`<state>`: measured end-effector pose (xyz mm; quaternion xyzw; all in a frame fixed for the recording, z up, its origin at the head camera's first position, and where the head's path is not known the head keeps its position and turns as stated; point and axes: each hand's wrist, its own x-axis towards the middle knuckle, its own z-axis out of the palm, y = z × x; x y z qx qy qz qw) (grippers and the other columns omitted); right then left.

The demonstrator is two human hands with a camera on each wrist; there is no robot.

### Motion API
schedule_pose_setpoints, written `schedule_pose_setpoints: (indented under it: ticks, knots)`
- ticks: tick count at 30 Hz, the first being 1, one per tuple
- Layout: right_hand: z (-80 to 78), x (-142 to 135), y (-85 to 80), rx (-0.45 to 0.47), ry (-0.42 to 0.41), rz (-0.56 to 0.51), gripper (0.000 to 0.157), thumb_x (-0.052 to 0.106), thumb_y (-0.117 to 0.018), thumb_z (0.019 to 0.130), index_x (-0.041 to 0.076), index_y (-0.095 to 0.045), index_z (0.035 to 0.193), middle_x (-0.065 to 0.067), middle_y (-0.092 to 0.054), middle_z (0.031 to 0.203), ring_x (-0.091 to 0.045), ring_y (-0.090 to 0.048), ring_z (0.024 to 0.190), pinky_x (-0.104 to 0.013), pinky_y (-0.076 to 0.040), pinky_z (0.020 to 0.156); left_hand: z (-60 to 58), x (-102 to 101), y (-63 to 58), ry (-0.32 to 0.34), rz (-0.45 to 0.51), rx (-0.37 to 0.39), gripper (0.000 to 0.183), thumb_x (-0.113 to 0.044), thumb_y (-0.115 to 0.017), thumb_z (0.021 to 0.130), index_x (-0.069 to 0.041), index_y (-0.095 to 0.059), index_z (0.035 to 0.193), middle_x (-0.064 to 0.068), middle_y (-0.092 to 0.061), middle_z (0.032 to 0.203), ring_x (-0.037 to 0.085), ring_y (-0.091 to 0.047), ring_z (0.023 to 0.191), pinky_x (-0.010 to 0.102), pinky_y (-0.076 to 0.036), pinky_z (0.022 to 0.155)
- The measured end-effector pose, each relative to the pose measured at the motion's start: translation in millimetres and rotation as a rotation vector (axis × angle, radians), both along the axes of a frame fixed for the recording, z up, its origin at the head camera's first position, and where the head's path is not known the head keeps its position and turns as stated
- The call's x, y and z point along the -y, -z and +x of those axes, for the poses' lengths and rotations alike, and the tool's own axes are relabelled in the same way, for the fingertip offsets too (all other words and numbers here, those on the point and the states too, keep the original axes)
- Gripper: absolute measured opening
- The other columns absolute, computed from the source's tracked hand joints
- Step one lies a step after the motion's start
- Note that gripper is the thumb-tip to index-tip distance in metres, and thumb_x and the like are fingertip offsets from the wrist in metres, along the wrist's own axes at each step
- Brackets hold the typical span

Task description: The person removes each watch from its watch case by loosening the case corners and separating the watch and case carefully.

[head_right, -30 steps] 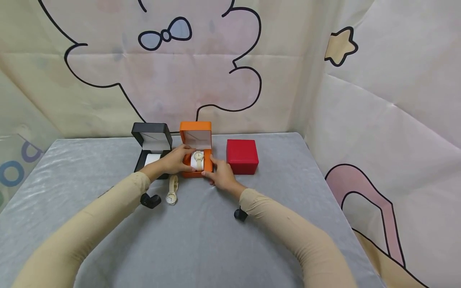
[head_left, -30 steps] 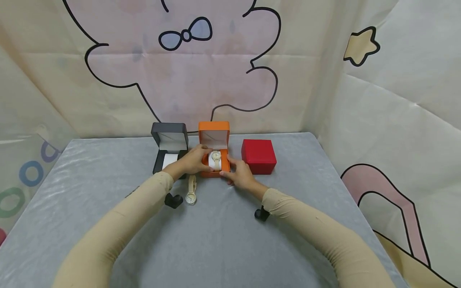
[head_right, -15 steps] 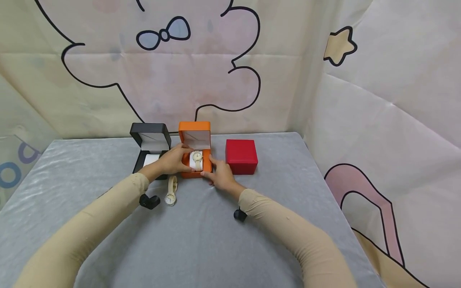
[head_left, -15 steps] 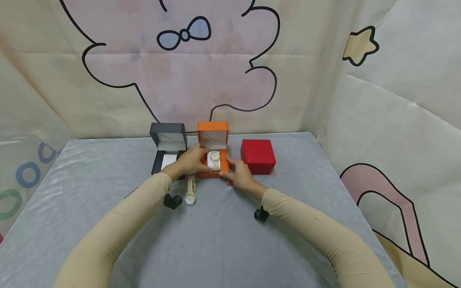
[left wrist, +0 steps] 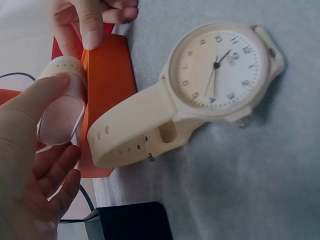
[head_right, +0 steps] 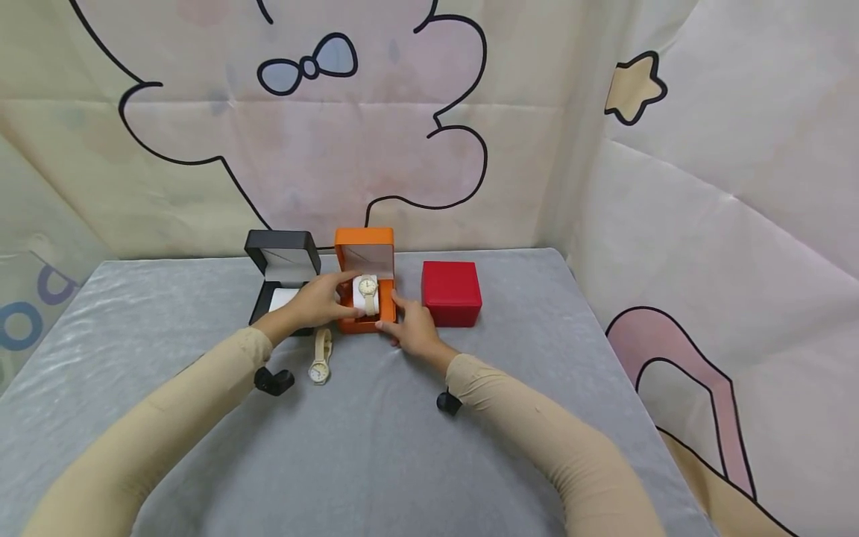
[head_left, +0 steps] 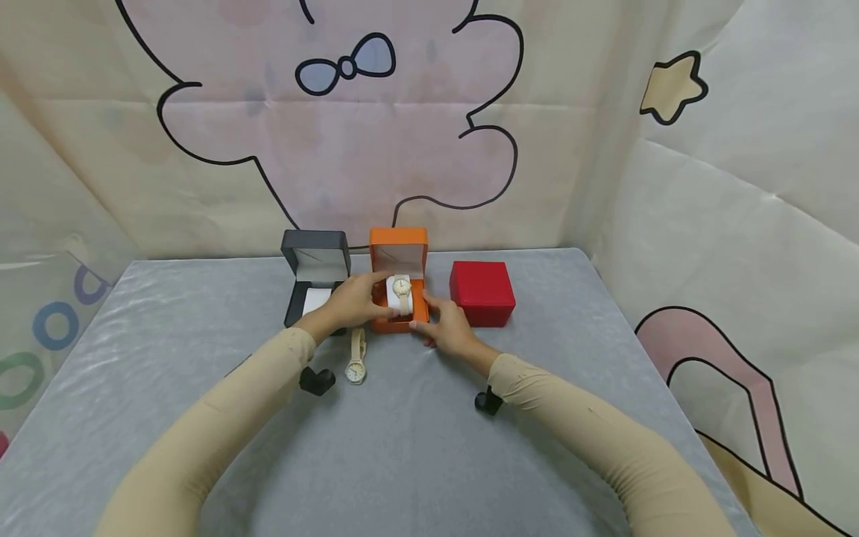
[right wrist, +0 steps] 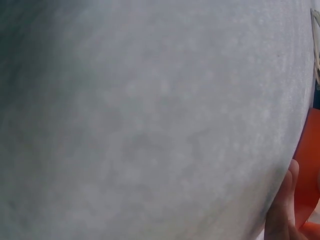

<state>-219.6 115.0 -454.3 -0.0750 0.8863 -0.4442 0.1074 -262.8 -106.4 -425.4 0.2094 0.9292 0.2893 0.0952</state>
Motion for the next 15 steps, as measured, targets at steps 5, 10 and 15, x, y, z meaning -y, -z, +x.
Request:
schedule_pose_setpoints:
  ticks: [5,10,15]
  knots:
    - [0.6,1,-0.5,-0.005,-0.005,-0.009,0.081,0.022,-0.077,0.09,0.011,-0.034,0.157,-0.009,-0.046,0.157,-0.015,-0.067,0.056,-0.026,-0.058,0.058,5.0,7,0.8,-0.008,0.056,-0.008,0.084,-0.042,-0.083,0.083,-0.017,-0.045,0.153,0.012,-0.065,0.129,0.027,-0.062,0.108,0.046,-0.053,0.091]
    - [2.6,0,-2.1,0.003,0.004,-0.023,0.08,0.021,-0.076,0.091,0.011,-0.034,0.158,-0.011,-0.046,0.156,-0.016,-0.067,0.057,-0.027,-0.058,0.058,11.8,13,-3.4,-0.022,0.139,-0.004,0.081,-0.037,-0.084,0.082,-0.017,-0.047,0.152,0.013,-0.068,0.119,0.026,-0.064,0.101,0.038,-0.053,0.078]
    - [1.5,1,-1.3,0.03,0.007,-0.041,0.081,0.023,-0.076,0.091,0.013,-0.032,0.159,-0.01,-0.045,0.158,-0.017,-0.067,0.06,-0.027,-0.059,0.061,19.8,17,-8.4,-0.046,0.199,0.005,0.081,-0.034,-0.084,0.082,-0.016,-0.047,0.152,0.015,-0.068,0.119,0.029,-0.064,0.105,0.038,-0.053,0.077]
